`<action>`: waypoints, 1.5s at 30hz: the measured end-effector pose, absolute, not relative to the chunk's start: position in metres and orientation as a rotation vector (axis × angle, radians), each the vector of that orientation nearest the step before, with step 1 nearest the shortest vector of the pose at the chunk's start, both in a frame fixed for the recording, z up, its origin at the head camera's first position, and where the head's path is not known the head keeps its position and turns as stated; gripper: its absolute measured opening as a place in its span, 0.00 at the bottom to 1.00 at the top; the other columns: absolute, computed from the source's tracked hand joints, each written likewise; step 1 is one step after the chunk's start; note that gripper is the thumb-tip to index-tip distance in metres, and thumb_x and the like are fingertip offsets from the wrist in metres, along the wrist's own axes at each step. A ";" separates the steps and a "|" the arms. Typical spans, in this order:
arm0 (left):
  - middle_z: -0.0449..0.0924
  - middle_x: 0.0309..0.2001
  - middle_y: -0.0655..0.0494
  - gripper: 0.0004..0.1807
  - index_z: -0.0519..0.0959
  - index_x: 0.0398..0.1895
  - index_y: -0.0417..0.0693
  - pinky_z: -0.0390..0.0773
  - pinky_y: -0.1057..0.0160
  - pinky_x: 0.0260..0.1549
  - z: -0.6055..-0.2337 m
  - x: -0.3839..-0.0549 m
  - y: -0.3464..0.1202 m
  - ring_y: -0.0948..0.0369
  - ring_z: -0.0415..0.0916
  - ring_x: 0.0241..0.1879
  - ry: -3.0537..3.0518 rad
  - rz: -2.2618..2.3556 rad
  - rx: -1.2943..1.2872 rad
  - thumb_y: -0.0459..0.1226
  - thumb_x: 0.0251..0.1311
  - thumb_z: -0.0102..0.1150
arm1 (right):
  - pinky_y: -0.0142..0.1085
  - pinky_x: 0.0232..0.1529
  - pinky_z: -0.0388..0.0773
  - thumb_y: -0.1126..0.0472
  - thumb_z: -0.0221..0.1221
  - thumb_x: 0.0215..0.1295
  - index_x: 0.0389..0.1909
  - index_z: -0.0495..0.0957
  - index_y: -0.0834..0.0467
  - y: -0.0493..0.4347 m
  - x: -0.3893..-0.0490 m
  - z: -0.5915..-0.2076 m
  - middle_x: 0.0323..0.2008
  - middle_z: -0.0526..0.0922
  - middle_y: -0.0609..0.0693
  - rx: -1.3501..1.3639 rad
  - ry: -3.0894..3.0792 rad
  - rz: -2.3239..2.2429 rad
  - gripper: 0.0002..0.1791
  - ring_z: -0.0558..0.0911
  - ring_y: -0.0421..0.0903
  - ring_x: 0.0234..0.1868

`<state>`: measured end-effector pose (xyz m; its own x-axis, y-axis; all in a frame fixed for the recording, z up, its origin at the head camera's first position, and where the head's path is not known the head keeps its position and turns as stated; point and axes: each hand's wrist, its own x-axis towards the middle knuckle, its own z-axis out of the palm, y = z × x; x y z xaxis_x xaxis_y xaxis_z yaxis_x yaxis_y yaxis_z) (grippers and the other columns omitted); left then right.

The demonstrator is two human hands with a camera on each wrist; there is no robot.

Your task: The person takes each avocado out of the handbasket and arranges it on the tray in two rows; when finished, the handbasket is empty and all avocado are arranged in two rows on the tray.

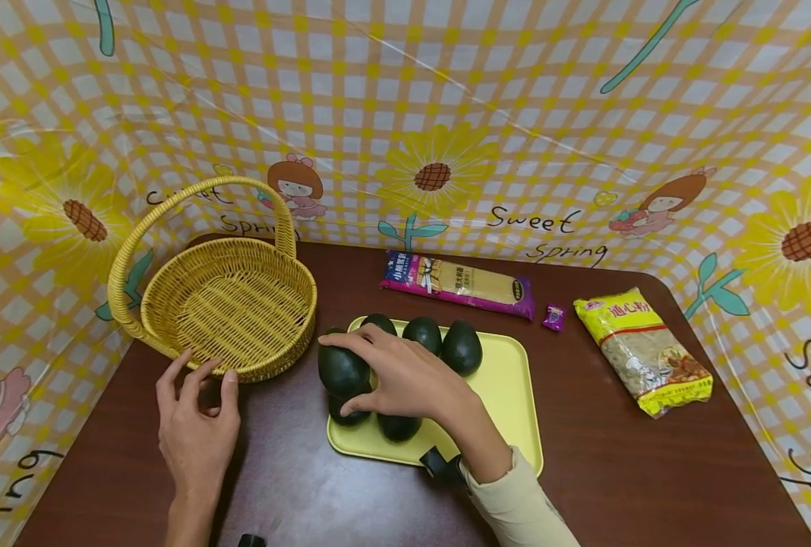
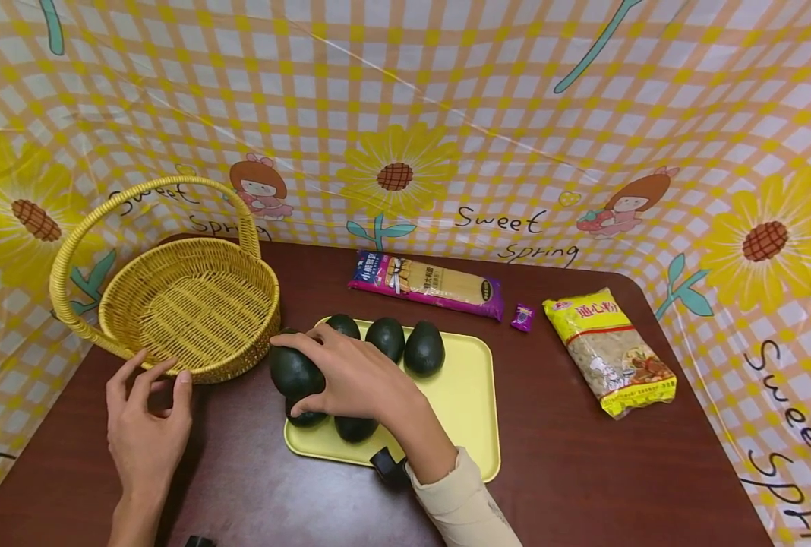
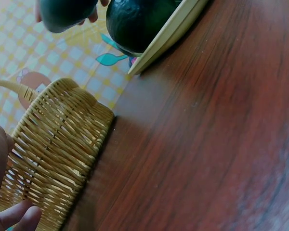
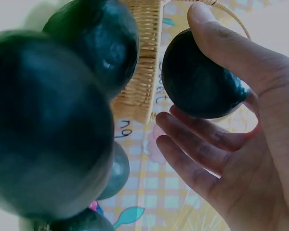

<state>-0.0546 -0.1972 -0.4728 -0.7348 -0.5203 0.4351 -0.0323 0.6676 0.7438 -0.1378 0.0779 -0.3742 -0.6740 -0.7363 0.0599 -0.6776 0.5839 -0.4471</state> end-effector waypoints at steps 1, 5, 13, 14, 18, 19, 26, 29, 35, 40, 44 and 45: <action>0.71 0.76 0.52 0.16 0.88 0.59 0.46 0.68 0.86 0.29 -0.473 -0.054 -0.197 0.63 0.81 0.36 -2.234 -0.979 0.425 0.42 0.74 0.68 | 0.35 0.32 0.78 0.41 0.81 0.57 0.80 0.68 0.39 0.080 -0.137 -0.375 0.61 0.78 0.51 -1.195 2.678 -0.681 0.51 0.83 0.43 0.40; 0.71 0.76 0.52 0.16 0.88 0.59 0.46 0.68 0.86 0.29 -0.472 -0.054 -0.198 0.62 0.81 0.32 -2.231 -0.972 0.418 0.41 0.74 0.68 | 0.36 0.36 0.80 0.42 0.81 0.57 0.80 0.68 0.39 0.086 -0.136 -0.377 0.62 0.79 0.50 -1.188 2.683 -0.709 0.51 0.85 0.45 0.46; 0.72 0.75 0.51 0.16 0.88 0.58 0.46 0.68 0.86 0.28 -0.470 -0.056 -0.198 0.68 0.79 0.30 -2.225 -0.956 0.404 0.41 0.73 0.69 | 0.40 0.42 0.83 0.42 0.82 0.56 0.80 0.68 0.39 0.097 -0.134 -0.381 0.64 0.79 0.51 -1.160 2.703 -0.717 0.51 0.86 0.46 0.51; 0.72 0.75 0.51 0.16 0.88 0.58 0.46 0.68 0.86 0.28 -0.470 -0.056 -0.198 0.63 0.81 0.29 -2.226 -0.954 0.404 0.41 0.73 0.69 | 0.40 0.41 0.83 0.42 0.82 0.56 0.80 0.68 0.38 0.099 -0.133 -0.381 0.64 0.79 0.51 -1.149 2.709 -0.718 0.51 0.86 0.46 0.50; 0.72 0.75 0.51 0.16 0.88 0.59 0.46 0.68 0.86 0.28 -0.470 -0.056 -0.197 0.52 0.83 0.29 -2.229 -0.954 0.409 0.41 0.73 0.69 | 0.42 0.41 0.84 0.42 0.82 0.55 0.80 0.68 0.36 0.106 -0.131 -0.382 0.65 0.79 0.51 -1.108 2.737 -0.725 0.52 0.86 0.47 0.52; 0.72 0.75 0.51 0.16 0.88 0.59 0.46 0.68 0.86 0.28 -0.470 -0.056 -0.197 0.52 0.83 0.29 -2.230 -0.954 0.409 0.41 0.73 0.69 | 0.43 0.41 0.84 0.42 0.82 0.55 0.80 0.68 0.36 0.108 -0.130 -0.382 0.65 0.79 0.51 -1.099 2.742 -0.727 0.52 0.86 0.48 0.53; 0.72 0.75 0.51 0.16 0.88 0.59 0.46 0.68 0.86 0.28 -0.470 -0.056 -0.197 0.56 0.82 0.28 -2.229 -0.959 0.411 0.41 0.73 0.69 | 0.38 0.34 0.80 0.42 0.83 0.54 0.80 0.67 0.35 0.121 -0.126 -0.385 0.66 0.78 0.51 -1.058 2.765 -0.741 0.53 0.85 0.46 0.46; 0.72 0.75 0.51 0.16 0.88 0.59 0.46 0.68 0.86 0.28 -0.470 -0.055 -0.196 0.58 0.81 0.29 -2.230 -0.962 0.413 0.41 0.73 0.69 | 0.37 0.34 0.79 0.42 0.83 0.54 0.80 0.67 0.36 0.126 -0.125 -0.385 0.63 0.79 0.51 -1.048 2.773 -0.749 0.53 0.84 0.45 0.42; 0.72 0.75 0.51 0.16 0.88 0.58 0.46 0.68 0.86 0.28 -0.470 -0.055 -0.197 0.70 0.77 0.29 -2.230 -0.966 0.417 0.42 0.73 0.69 | 0.36 0.32 0.78 0.43 0.83 0.54 0.80 0.67 0.37 0.134 -0.122 -0.385 0.60 0.79 0.51 -1.021 2.777 -0.767 0.53 0.81 0.42 0.33; 0.72 0.75 0.51 0.16 0.89 0.58 0.46 0.68 0.86 0.28 -0.470 -0.054 -0.196 0.73 0.75 0.30 -2.231 -0.972 0.414 0.42 0.73 0.69 | 0.38 0.36 0.80 0.42 0.83 0.53 0.80 0.67 0.36 0.141 -0.120 -0.387 0.60 0.80 0.50 -0.979 2.803 -0.750 0.53 0.85 0.45 0.41; 0.72 0.75 0.51 0.16 0.88 0.59 0.47 0.67 0.87 0.29 -0.470 -0.054 -0.196 0.74 0.76 0.33 -2.236 -0.978 0.427 0.42 0.73 0.69 | 0.38 0.36 0.80 0.41 0.83 0.53 0.80 0.67 0.37 0.145 -0.118 -0.390 0.60 0.80 0.51 -0.955 2.828 -0.737 0.53 0.85 0.47 0.42; 0.72 0.75 0.51 0.16 0.88 0.59 0.47 0.67 0.87 0.29 -0.470 -0.054 -0.196 0.73 0.76 0.33 -2.238 -0.975 0.427 0.42 0.73 0.69 | 0.38 0.36 0.80 0.41 0.83 0.54 0.80 0.68 0.37 0.146 -0.118 -0.390 0.61 0.80 0.52 -0.951 2.832 -0.737 0.53 0.85 0.47 0.42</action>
<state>-0.0536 -0.1964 -0.4701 -0.7350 -0.5204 0.4348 -0.0360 0.6702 0.7413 -0.1179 0.1458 -0.3902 -0.8070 -0.5839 0.0888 -0.5531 0.6944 -0.4603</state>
